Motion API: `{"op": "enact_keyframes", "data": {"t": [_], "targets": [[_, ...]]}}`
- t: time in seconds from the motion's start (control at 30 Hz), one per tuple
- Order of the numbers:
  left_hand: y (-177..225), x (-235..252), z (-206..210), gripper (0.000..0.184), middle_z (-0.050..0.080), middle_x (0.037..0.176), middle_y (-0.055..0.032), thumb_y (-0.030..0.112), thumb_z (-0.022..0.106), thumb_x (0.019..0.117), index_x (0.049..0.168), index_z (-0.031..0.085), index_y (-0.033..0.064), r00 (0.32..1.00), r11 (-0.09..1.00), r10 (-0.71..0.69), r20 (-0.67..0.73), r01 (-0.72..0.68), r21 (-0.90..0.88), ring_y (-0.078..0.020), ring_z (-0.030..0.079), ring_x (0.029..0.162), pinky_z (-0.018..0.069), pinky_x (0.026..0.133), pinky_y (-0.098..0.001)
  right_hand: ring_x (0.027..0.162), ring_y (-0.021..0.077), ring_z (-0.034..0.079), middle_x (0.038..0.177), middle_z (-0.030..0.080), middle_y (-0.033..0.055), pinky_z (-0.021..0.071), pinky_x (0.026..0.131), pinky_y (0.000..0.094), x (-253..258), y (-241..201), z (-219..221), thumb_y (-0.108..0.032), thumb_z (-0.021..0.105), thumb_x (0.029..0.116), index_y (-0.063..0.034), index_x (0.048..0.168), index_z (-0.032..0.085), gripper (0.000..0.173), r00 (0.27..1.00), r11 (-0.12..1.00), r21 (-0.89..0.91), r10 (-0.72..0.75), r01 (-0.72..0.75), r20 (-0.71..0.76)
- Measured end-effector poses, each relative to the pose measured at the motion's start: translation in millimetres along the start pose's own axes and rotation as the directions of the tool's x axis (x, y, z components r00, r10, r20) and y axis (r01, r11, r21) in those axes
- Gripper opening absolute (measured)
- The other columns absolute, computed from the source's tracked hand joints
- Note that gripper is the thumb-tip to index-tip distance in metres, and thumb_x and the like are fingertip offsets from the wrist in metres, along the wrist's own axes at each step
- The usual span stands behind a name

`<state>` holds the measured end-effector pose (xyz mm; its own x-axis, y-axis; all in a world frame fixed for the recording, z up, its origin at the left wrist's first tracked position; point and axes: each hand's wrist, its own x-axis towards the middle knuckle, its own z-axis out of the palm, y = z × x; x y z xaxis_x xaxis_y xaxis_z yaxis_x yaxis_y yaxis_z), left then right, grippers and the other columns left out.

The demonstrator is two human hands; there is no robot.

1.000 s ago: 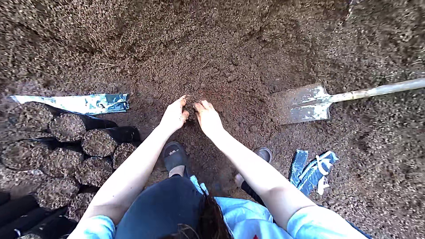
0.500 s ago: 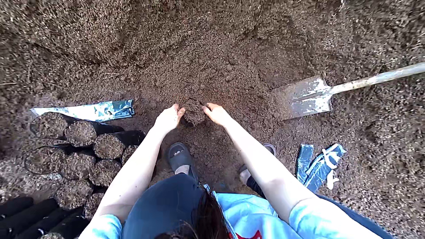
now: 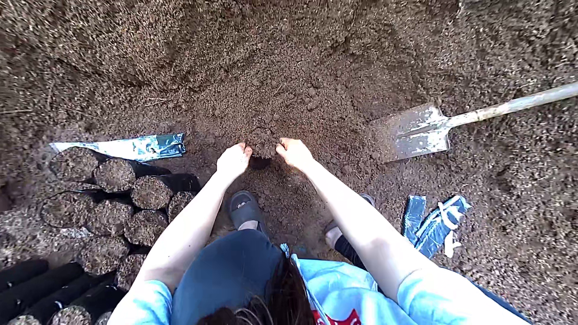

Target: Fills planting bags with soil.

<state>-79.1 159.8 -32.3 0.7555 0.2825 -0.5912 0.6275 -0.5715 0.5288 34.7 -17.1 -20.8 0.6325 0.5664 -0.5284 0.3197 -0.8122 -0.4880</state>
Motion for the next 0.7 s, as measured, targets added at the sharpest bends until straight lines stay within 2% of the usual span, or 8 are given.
{"op": "enact_keyframes", "data": {"t": [0.13, 0.23, 0.3, 0.37, 0.43, 0.57, 0.63, 0.7], "targets": [[-16, -3, 15, 0.047, 0.066, 0.113, -0.0286, 0.035, 0.031, 0.1127, 0.123, 0.061, 0.0000, 0.999, 0.998, -0.027, -0.020, 0.026, -0.062, -0.0477, 0.065, 0.110, 0.0478, 0.087, -0.0710, 0.090, 0.0362, 0.067, 0.090, 0.067, 0.0183, 0.0507, 0.079, 0.0592, -6, 3, -2, -0.027, 0.047, 0.1059, -0.0017, 0.104, 0.067, 0.032, 0.990, 0.998, 0.032, -0.045, 0.050, -0.136], [-18, -10, 10, 0.046, 0.066, 0.112, -0.0294, 0.034, 0.034, 0.1127, 0.121, 0.062, -0.0013, 0.996, 0.996, -0.077, -0.040, 0.075, -0.040, -0.0481, 0.065, 0.109, 0.0474, 0.087, -0.0710, 0.117, 0.0365, 0.064, 0.127, 0.064, 0.0261, 0.0487, 0.103, 0.0551, 7, 12, 3, -0.039, 0.054, 0.1060, 0.0067, 0.135, 0.055, 0.054, 0.995, 0.969, 0.245, 0.001, 0.024, -0.099], [3, -31, 0, 0.043, 0.064, 0.117, -0.0271, 0.030, 0.031, 0.1143, 0.124, 0.059, -0.0006, 0.993, 0.993, -0.115, 0.012, 0.115, -0.015, -0.0443, 0.063, 0.115, 0.0482, 0.093, -0.0661, 0.111, 0.0306, 0.062, 0.137, 0.056, 0.0240, 0.0522, 0.093, 0.0485, 14, 7, 3, -0.052, 0.062, 0.0992, -0.0054, 0.152, 0.036, 0.075, 0.987, 0.873, 0.461, 0.148, -0.162, 0.067], [-7, -22, 9, 0.042, 0.065, 0.113, -0.0276, 0.030, 0.033, 0.1136, 0.119, 0.061, -0.0012, 0.997, 0.996, -0.074, 0.018, 0.075, -0.041, -0.0450, 0.064, 0.111, 0.0477, 0.090, -0.0679, 0.092, 0.0281, 0.060, 0.136, 0.055, 0.0219, 0.0516, 0.074, 0.0445, 23, 1, 10, -0.062, 0.060, 0.0965, -0.0229, 0.156, 0.035, 0.076, 0.948, 0.795, 0.524, 0.204, -0.306, 0.243], [-22, -10, 17, 0.044, 0.066, 0.112, -0.0282, 0.031, 0.032, 0.1135, 0.119, 0.061, -0.0019, 0.998, 0.995, -0.049, 0.027, 0.051, -0.084, -0.0453, 0.065, 0.110, 0.0475, 0.090, -0.0690, 0.092, 0.0280, 0.060, 0.134, 0.057, 0.0197, 0.0511, 0.072, 0.0438, 31, -3, 18, -0.064, 0.056, 0.0977, -0.0252, 0.155, 0.039, 0.071, 0.935, 0.833, 0.453, 0.199, -0.319, 0.292], [-25, -9, 18, 0.043, 0.066, 0.103, -0.0271, 0.028, 0.034, 0.1133, 0.114, 0.062, -0.0042, 0.997, 0.979, -0.074, -0.005, 0.072, -0.193, -0.0433, 0.065, 0.103, 0.0470, 0.089, -0.0664, 0.128, 0.0395, 0.057, 0.144, 0.055, 0.0259, 0.0456, 0.105, 0.0602, 45, -11, 17, -0.051, 0.066, 0.0971, -0.0076, 0.152, 0.043, 0.074, 0.966, 0.925, 0.325, 0.124, -0.195, 0.228], [-27, -7, 17, 0.042, 0.063, 0.095, -0.0236, 0.028, 0.034, 0.1132, 0.110, 0.062, -0.0030, 0.998, 0.976, -0.060, 0.002, 0.059, -0.208, -0.0399, 0.064, 0.094, 0.0473, 0.084, -0.0631, 0.105, 0.0344, 0.065, 0.134, 0.059, 0.0241, 0.0548, 0.085, 0.0514, 42, -14, 13, -0.052, 0.063, 0.0990, -0.0104, 0.150, 0.044, 0.068, 0.953, 0.898, 0.371, 0.137, -0.235, 0.272], [-27, -3, 14, 0.041, 0.062, 0.093, -0.0218, 0.028, 0.034, 0.1132, 0.109, 0.061, -0.0022, 0.999, 0.977, -0.045, 0.014, 0.047, -0.207, -0.0384, 0.063, 0.091, 0.0470, 0.082, -0.0618, 0.102, 0.0317, 0.063, 0.134, 0.058, 0.0218, 0.0543, 0.082, 0.0468, 39, -16, 7, -0.057, 0.061, 0.0981, -0.0143, 0.152, 0.043, 0.070, 0.927, 0.859, 0.418, 0.152, -0.296, 0.344]]}}
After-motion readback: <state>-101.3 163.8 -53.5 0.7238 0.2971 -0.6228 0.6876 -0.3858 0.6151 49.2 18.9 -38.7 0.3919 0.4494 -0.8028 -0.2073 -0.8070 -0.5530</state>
